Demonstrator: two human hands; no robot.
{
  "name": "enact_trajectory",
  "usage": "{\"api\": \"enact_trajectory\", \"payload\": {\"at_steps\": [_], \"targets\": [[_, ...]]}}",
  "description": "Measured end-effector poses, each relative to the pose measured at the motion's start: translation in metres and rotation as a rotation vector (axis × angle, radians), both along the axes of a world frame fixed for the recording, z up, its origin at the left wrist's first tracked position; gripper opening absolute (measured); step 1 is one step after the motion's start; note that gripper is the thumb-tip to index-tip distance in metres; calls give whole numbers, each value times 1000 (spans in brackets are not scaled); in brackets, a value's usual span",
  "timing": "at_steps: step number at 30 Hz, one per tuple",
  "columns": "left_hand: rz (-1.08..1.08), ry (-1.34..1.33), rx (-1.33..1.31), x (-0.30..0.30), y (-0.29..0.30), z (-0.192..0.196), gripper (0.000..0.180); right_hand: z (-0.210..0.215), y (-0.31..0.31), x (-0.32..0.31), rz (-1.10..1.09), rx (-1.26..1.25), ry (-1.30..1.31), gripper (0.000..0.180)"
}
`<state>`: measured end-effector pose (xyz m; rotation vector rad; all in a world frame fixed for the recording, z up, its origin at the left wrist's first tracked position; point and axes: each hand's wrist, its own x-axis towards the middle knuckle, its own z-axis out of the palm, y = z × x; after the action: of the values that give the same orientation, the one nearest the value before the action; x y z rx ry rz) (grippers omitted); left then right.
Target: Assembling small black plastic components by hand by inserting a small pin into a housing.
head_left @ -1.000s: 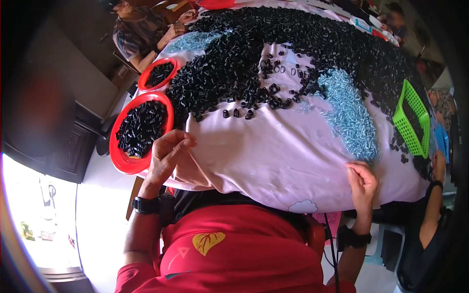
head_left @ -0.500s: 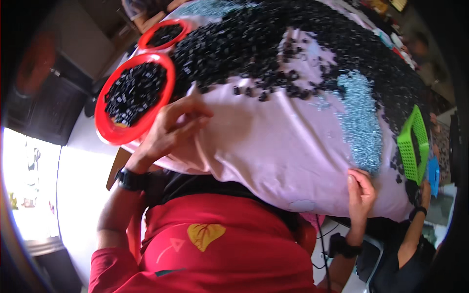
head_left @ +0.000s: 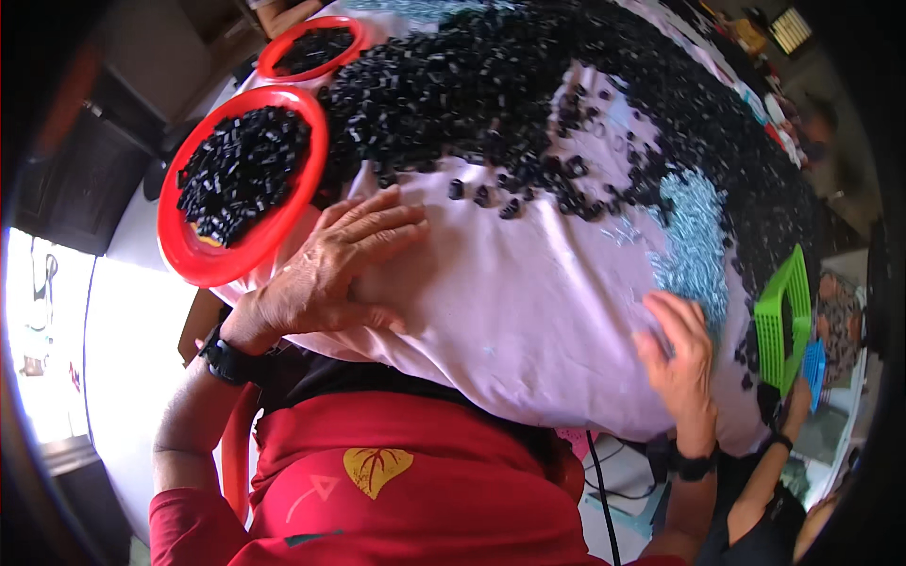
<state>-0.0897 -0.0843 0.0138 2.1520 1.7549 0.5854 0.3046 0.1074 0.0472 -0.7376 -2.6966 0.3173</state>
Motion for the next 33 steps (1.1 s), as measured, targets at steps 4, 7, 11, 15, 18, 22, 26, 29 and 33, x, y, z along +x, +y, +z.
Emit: {"api": "enact_trajectory", "payload": {"at_steps": [4, 7, 11, 15, 18, 22, 26, 29, 33], "targets": [[-32, 73, -33, 1, -2, 8, 102, -6, -15, 15, 175, 62, -174, 63], [-43, 77, -63, 0, -2, 9, 105, -12, -18, 29, 235, 72, -351, 89], [-42, 68, -62, -3, 0, 8, 105, -15, -6, 40, 263, 35, -442, 99], [-31, 71, -85, -2, 2, 7, 103, -21, -5, 46, 343, -23, -433, 103], [-13, 55, -141, -1, 2, 13, 101, -22, -10, 44, 383, -3, -431, 101], [-10, 41, -174, -3, 7, 18, 98, -25, -12, 45, 420, 33, -405, 95], [-4, 5, -206, -4, 6, 19, 93, -23, -10, 47, 417, -9, -395, 89], [-6, -23, -261, -6, 8, 17, 91, -21, -9, 48, 413, -13, -421, 87], [33, 37, -307, -4, 4, 25, 90, -25, -9, 51, 436, -10, -442, 82]]}}
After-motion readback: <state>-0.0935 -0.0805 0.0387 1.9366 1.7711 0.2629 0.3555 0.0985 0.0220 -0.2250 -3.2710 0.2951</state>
